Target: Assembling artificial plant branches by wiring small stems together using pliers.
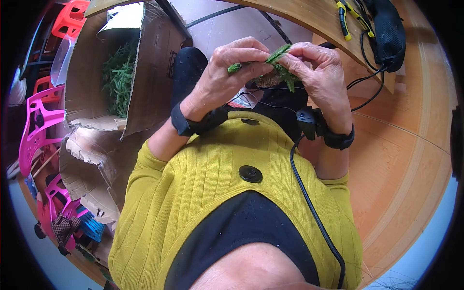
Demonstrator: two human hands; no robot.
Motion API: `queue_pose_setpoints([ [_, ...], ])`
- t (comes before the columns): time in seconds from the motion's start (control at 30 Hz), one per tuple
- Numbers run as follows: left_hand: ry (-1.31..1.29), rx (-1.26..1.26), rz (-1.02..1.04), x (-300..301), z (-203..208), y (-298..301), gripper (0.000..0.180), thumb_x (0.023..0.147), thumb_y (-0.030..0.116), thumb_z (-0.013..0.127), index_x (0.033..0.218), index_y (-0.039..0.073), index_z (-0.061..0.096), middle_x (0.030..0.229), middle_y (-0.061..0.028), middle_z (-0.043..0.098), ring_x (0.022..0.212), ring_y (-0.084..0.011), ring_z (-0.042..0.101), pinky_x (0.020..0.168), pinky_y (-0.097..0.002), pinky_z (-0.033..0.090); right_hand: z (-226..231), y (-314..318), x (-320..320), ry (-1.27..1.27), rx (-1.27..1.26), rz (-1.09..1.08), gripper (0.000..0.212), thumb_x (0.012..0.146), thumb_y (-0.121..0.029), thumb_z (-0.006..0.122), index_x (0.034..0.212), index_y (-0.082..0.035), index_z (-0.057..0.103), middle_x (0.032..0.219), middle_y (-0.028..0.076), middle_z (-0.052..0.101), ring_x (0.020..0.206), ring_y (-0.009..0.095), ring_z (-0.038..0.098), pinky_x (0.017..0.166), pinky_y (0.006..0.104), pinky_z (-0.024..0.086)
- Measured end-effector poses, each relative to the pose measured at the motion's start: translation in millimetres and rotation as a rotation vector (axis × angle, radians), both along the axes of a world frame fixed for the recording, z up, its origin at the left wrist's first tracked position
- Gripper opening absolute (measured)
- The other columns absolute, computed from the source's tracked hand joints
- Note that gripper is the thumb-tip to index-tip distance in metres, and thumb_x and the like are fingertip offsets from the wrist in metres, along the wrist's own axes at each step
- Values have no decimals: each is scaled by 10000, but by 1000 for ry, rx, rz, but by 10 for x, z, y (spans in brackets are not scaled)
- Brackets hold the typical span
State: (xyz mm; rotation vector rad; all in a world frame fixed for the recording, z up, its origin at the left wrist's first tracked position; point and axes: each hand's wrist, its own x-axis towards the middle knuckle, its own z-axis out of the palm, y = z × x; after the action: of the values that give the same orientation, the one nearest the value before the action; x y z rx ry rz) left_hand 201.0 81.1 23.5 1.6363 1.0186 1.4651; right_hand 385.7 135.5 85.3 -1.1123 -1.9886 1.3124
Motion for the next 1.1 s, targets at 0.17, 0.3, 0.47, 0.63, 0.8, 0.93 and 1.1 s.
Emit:
queue_pose_setpoints([
  [0.17,-4,-49,-182,-96,41,63,132,838,59,679,952,-6,691,888,-85,642,808,-180,640,708,-262,518,-83,-66,-39,37,192,-42,56,866,-24,638,886,17,672,788,4,642,713,62,576,688,185,482],
  [0.3,-41,-117,-249,-108,38,49,134,849,70,671,956,-9,692,868,-74,642,791,-173,640,698,-261,516,-117,-86,-21,102,-10,-73,50,876,-5,613,874,14,659,786,4,640,689,57,574,667,184,485],
  [0.47,23,-179,-262,-70,41,33,156,851,98,682,945,-27,685,842,-72,637,770,-160,635,684,-262,513,-245,-73,55,213,-319,-96,38,876,0,611,869,20,643,781,6,638,701,57,577,663,188,484],
  [0.63,11,-333,-152,43,107,-96,192,847,135,702,925,-40,682,815,-63,632,773,-122,623,673,-254,507,-318,-222,3,200,-183,-175,51,887,-19,612,851,1,642,774,5,635,717,54,573,663,185,468],
  [0.8,-253,-452,-159,62,49,-119,198,846,148,707,909,-38,685,815,-41,637,775,-95,616,682,-237,500,-282,-266,-32,226,41,-201,61,895,-48,627,851,-13,649,788,10,641,730,56,570,668,189,457],
  [0.93,-377,-554,-165,78,48,-130,180,848,154,706,898,-19,696,819,-19,647,774,-82,612,696,-223,493,-218,-274,-22,246,-112,-229,58,892,-49,638,856,-7,653,807,8,637,730,53,565,665,188,450],
  [1.1,-472,-668,-228,44,87,-125,169,848,160,706,894,-2,703,808,-6,646,737,-75,604,699,-216,485,-218,-296,-12,245,-163,-225,41,884,-31,643,865,2,657,811,-4,624,707,42,554,631,172,435],
])
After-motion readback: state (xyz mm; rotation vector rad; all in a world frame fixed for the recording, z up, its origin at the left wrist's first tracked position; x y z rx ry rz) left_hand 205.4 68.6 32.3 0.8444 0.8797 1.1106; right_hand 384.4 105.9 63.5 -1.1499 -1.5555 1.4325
